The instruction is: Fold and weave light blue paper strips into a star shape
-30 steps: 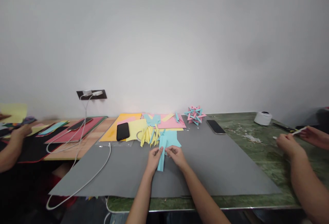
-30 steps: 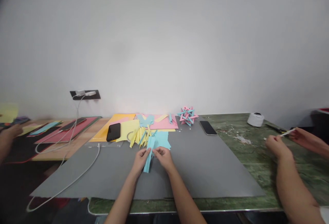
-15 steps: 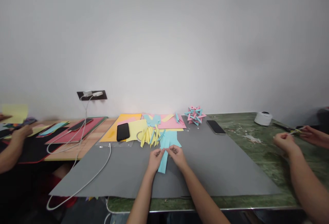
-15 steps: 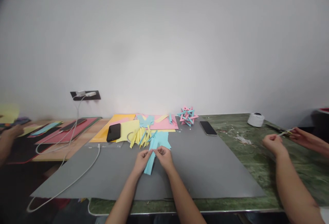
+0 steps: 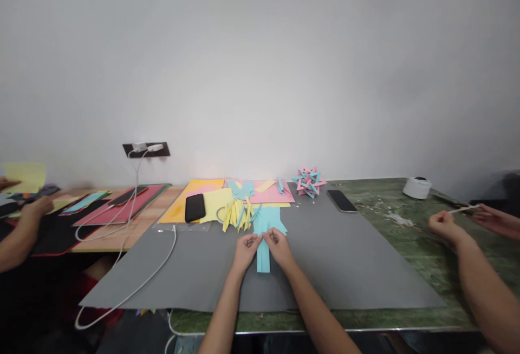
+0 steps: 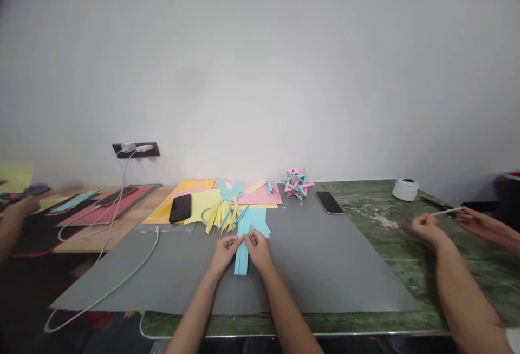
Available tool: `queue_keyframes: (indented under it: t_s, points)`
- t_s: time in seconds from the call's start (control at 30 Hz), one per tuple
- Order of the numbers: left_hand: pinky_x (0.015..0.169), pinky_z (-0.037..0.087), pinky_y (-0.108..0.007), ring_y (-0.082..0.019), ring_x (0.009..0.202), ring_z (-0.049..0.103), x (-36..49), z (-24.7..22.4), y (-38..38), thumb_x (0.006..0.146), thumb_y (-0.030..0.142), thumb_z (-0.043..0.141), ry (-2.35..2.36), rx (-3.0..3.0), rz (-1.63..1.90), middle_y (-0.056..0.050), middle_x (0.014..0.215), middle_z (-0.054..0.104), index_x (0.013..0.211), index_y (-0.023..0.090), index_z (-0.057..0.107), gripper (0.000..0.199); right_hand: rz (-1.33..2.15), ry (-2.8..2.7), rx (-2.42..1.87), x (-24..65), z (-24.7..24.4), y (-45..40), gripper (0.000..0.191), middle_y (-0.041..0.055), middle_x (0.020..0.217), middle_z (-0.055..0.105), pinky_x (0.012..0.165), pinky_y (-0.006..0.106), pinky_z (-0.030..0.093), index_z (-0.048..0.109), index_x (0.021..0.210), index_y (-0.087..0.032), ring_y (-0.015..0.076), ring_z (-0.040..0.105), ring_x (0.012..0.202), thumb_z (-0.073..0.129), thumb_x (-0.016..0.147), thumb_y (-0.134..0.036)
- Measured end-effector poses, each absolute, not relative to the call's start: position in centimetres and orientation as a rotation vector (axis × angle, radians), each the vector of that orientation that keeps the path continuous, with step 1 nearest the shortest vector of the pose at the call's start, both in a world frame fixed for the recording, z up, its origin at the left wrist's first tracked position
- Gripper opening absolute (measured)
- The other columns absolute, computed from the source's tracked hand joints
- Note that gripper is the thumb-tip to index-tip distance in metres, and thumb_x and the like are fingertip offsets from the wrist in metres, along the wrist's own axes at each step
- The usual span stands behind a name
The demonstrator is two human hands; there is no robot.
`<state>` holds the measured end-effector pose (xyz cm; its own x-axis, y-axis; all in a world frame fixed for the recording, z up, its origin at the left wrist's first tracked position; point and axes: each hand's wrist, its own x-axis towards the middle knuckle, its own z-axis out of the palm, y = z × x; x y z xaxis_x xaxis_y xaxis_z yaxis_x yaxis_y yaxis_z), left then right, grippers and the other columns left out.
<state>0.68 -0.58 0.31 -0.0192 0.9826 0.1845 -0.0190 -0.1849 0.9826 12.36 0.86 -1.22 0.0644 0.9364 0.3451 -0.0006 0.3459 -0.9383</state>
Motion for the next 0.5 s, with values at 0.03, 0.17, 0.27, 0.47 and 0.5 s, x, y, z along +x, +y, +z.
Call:
queue_keyframes:
  t_s: [0.03,0.17,0.27,0.47,0.5]
  points:
    - [0.052,0.043,-0.023,-0.017,0.059,0.057,0.65,0.41,-0.63,0.056,0.035,0.064,1.110,1.318,1.358,-0.005,0.059,0.064,0.062,0.011,0.064,0.024,0.919,-1.301,-0.950,12.38,-1.05,0.75,0.027,-0.0069,0.044,0.035,0.043,0.019,0.027,0.045,0.051,-0.018,0.0072,0.031,0.043,0.053,0.064,-0.040]
    - [0.055,0.044,-0.024,-0.018,0.062,0.058,0.53,0.65,-0.74,0.060,0.035,0.060,1.086,1.323,1.331,-0.006,0.063,0.065,0.070,0.011,0.065,0.027,0.993,-1.289,-0.871,12.55,-0.67,0.52,0.026,-0.0047,0.047,0.042,0.043,0.019,0.030,0.050,0.055,-0.017,0.0082,0.036,0.045,0.048,0.068,-0.040]
    - [0.055,0.044,-0.024,-0.018,0.064,0.058,0.47,0.52,-0.67,0.059,0.036,0.061,1.080,1.300,1.327,-0.007,0.067,0.066,0.071,0.011,0.065,0.028,1.033,-1.246,-0.861,12.72,-0.74,0.68,0.024,-0.0056,0.045,0.041,0.039,0.018,0.028,0.051,0.055,-0.017,0.0071,0.035,0.041,0.052,0.065,-0.040]
    - [0.050,0.042,-0.021,-0.014,0.055,0.055,0.48,0.59,-0.78,0.062,0.039,0.058,1.069,1.289,1.299,-0.004,0.063,0.064,0.074,0.012,0.063,0.030,1.096,-1.202,-0.853,12.91,-0.87,0.98,0.024,-0.0065,0.044,0.041,0.037,0.017,0.027,0.053,0.062,-0.016,0.0052,0.034,0.038,0.060,0.059,-0.039]
    - [0.050,0.042,-0.021,-0.014,0.055,0.055,0.49,0.70,-0.85,0.063,0.039,0.057,1.055,1.312,1.282,-0.003,0.060,0.064,0.074,0.012,0.063,0.030,1.107,-1.199,-0.853,12.89,-0.90,1.00,0.024,-0.0066,0.044,0.042,0.037,0.017,0.028,0.054,0.064,-0.016,0.0052,0.034,0.038,0.061,0.059,-0.039]
